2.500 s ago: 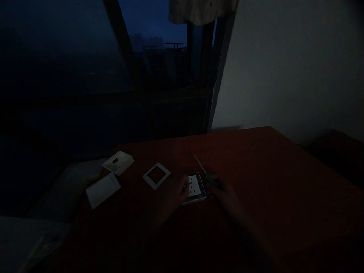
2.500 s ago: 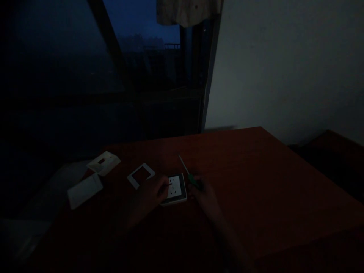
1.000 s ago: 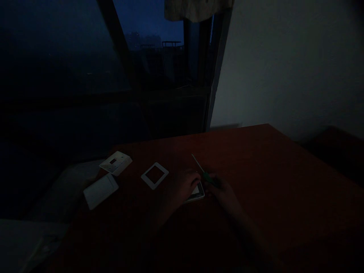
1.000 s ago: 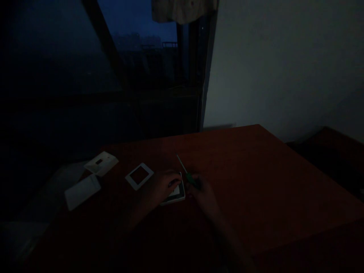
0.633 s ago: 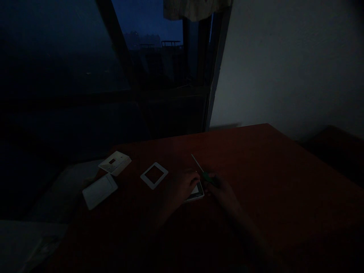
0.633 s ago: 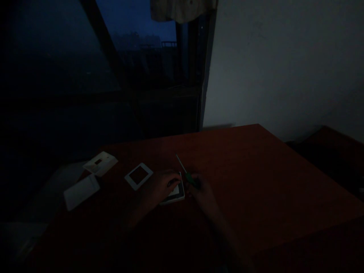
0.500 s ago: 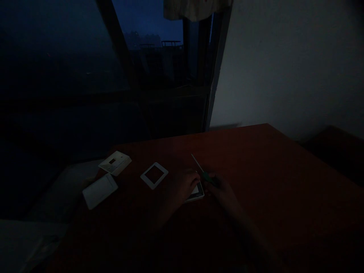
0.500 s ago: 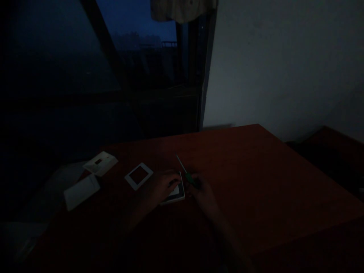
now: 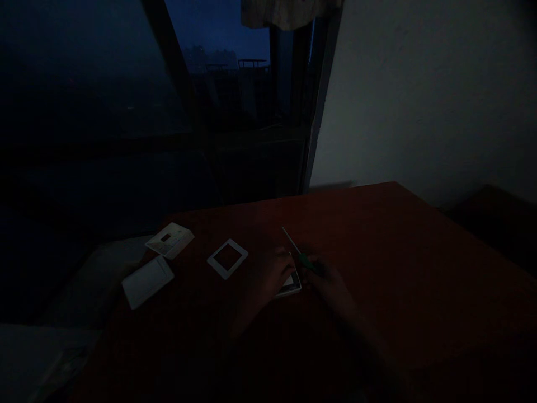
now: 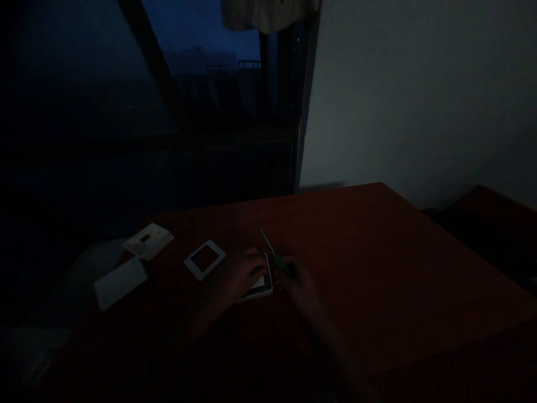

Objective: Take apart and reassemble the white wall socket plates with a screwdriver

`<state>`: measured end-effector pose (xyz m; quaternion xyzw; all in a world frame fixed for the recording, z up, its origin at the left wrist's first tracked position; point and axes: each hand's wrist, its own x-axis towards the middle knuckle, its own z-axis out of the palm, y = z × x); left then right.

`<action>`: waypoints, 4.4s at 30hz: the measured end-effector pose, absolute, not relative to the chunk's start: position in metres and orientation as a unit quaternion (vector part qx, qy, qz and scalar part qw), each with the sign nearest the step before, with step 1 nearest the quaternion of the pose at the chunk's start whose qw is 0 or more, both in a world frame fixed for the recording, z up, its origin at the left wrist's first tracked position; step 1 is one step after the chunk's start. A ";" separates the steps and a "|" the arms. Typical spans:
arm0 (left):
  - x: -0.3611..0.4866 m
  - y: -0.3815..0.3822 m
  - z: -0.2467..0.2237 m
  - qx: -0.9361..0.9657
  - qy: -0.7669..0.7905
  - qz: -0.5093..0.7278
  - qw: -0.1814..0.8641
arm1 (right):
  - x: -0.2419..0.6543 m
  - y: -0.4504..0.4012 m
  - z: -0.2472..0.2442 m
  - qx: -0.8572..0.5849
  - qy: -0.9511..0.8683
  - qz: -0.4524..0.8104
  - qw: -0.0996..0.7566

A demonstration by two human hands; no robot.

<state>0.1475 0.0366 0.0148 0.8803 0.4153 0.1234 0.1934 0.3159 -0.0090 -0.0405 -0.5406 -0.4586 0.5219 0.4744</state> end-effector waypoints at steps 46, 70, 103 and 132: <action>0.107 0.012 -0.027 0.789 0.476 0.232 0.312 | 0.366 0.023 0.128 -0.501 -0.824 0.109 0.241; 0.108 0.012 -0.025 0.793 0.467 0.238 0.310 | 0.356 0.018 0.132 -0.497 -0.843 0.094 0.183; 0.109 0.010 -0.020 0.791 0.472 0.232 0.314 | 0.351 0.017 0.136 -0.491 -0.845 0.078 0.197; 0.108 0.012 -0.026 0.799 0.458 0.242 0.306 | 0.349 0.017 0.135 -0.482 -0.852 0.078 0.188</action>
